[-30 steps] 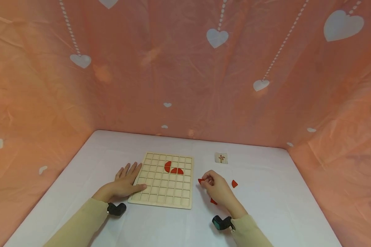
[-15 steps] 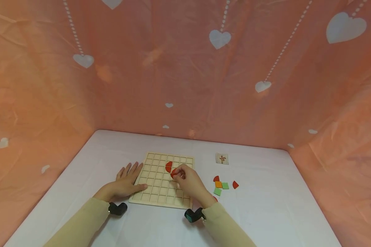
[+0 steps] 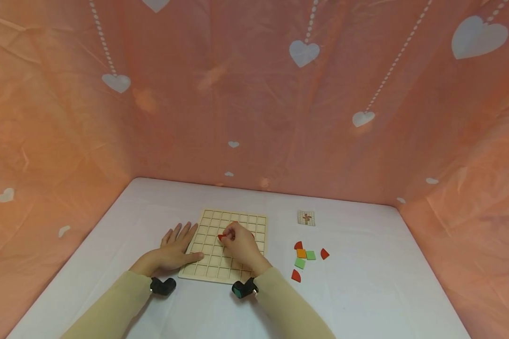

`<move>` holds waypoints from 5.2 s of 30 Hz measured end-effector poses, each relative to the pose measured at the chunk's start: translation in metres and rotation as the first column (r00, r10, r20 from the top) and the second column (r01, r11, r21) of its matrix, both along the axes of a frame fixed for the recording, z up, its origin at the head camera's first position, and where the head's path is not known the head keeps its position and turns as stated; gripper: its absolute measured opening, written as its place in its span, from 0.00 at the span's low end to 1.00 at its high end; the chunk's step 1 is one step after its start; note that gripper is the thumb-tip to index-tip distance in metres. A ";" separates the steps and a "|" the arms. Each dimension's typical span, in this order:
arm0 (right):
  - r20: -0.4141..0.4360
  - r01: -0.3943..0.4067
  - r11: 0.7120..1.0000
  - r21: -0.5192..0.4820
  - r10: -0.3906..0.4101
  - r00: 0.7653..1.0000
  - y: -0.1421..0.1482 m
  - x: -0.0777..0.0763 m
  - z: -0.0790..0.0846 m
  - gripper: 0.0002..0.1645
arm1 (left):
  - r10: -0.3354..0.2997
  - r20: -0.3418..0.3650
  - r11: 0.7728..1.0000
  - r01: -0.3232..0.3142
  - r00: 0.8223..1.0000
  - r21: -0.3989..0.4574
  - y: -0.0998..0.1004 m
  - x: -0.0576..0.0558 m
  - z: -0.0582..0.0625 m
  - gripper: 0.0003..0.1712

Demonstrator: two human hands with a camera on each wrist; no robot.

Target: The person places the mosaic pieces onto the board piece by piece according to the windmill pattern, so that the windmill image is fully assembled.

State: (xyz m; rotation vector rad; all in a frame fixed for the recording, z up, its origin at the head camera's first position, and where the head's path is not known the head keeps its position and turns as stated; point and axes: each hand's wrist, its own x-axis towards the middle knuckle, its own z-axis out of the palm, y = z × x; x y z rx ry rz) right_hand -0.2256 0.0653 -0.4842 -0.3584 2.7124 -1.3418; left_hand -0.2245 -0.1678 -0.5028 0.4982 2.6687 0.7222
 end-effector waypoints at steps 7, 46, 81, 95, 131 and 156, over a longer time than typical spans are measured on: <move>-0.052 0.057 0.996 0.071 -0.054 0.997 -0.014 -0.003 -0.009 0.04 | -0.010 -0.018 1.000 0.010 1.000 -0.005 0.000 0.000 -0.001 0.57; -0.078 0.093 0.989 0.116 -0.085 0.993 0.052 0.019 0.022 0.18 | 0.023 0.018 1.000 -0.023 1.000 0.017 0.001 -0.001 0.001 0.57; 0.104 0.149 0.980 0.131 -0.163 0.981 0.181 0.083 -0.009 0.18 | 0.037 0.033 0.999 -0.038 0.999 0.033 0.002 -0.001 -0.003 0.57; 0.096 0.200 0.963 0.180 -0.220 0.971 0.175 0.084 -0.011 0.12 | 0.036 0.037 0.999 -0.037 0.999 0.022 0.003 -0.001 -0.003 0.57; 0.043 0.230 0.973 0.020 -0.231 0.972 0.128 0.042 0.002 0.05 | 0.033 0.009 0.999 -0.033 0.999 0.008 0.002 -0.001 -0.004 0.57; -0.016 0.186 0.976 -0.110 -0.189 0.982 0.023 0.007 -0.007 0.05 | 0.003 -0.011 1.000 -0.003 1.000 -0.005 0.001 -0.001 -0.001 0.57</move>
